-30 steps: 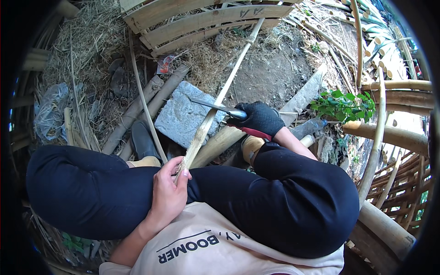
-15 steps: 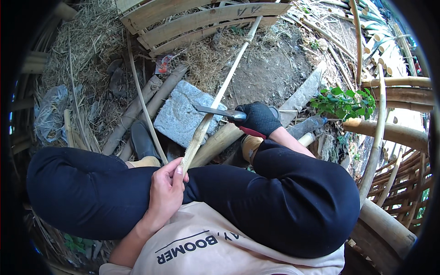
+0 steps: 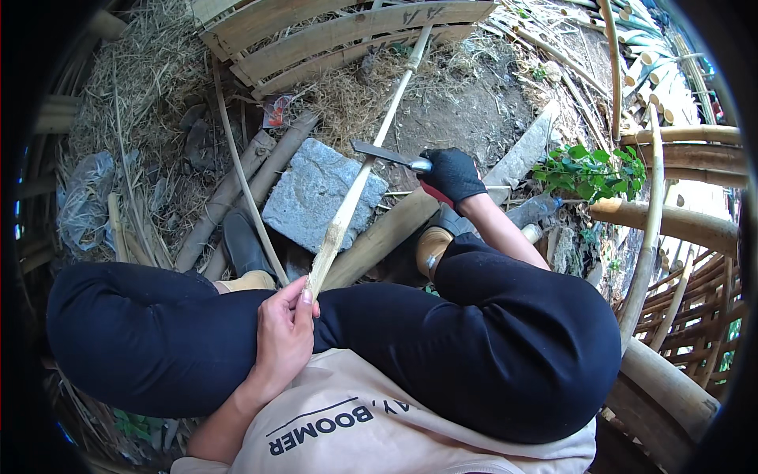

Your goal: The person shaves a piece of bamboo using a blade while holding the wood steady by hand against their leg.

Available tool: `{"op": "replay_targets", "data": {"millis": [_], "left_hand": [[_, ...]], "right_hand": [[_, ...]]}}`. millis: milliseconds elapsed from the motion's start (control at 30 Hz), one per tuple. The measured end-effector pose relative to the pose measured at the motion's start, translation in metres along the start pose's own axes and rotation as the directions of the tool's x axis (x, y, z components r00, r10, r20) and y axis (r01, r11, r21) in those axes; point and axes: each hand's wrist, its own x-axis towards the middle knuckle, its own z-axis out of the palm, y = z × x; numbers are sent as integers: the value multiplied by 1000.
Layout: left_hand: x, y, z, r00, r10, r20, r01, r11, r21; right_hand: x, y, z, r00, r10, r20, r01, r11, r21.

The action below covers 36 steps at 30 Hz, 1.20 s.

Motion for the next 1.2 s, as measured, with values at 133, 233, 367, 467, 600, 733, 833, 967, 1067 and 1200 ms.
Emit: {"op": "replay_targets", "data": {"millis": [133,233,367,467,600,733,833,967,1067,1200], "left_hand": [[-1,-1,2,998,-27,-65,22,996,-84],[3,0,2,997,-21,-69,13,994,-109],[6,-10,4,992,81,-94,-80,997,16],[8,-14,5,969,209,-128,-193,973,125],[8,-10,5,965,222,-137,-198,966,167],[9,-8,5,976,187,-116,-165,971,176],[9,-4,2,980,162,-113,-135,967,216],[7,-5,1,971,188,-147,-153,963,223],[8,-7,2,970,198,-144,-167,965,200],[7,-2,2,967,203,-153,-164,958,234]], "right_hand": [[4,-9,1,995,43,93,-49,997,63],[-6,-18,-14,986,73,147,-95,985,143],[-24,-31,-18,964,-105,246,71,987,144],[-27,-36,-14,950,-155,271,133,986,97],[-24,-40,-16,963,-142,228,132,990,58],[1,-11,-1,989,-69,133,67,997,26],[11,-5,10,992,-89,92,88,996,12],[18,-7,9,991,-130,40,130,991,13],[23,0,9,996,-79,29,79,997,5],[29,1,11,997,-77,8,77,997,14]]}}
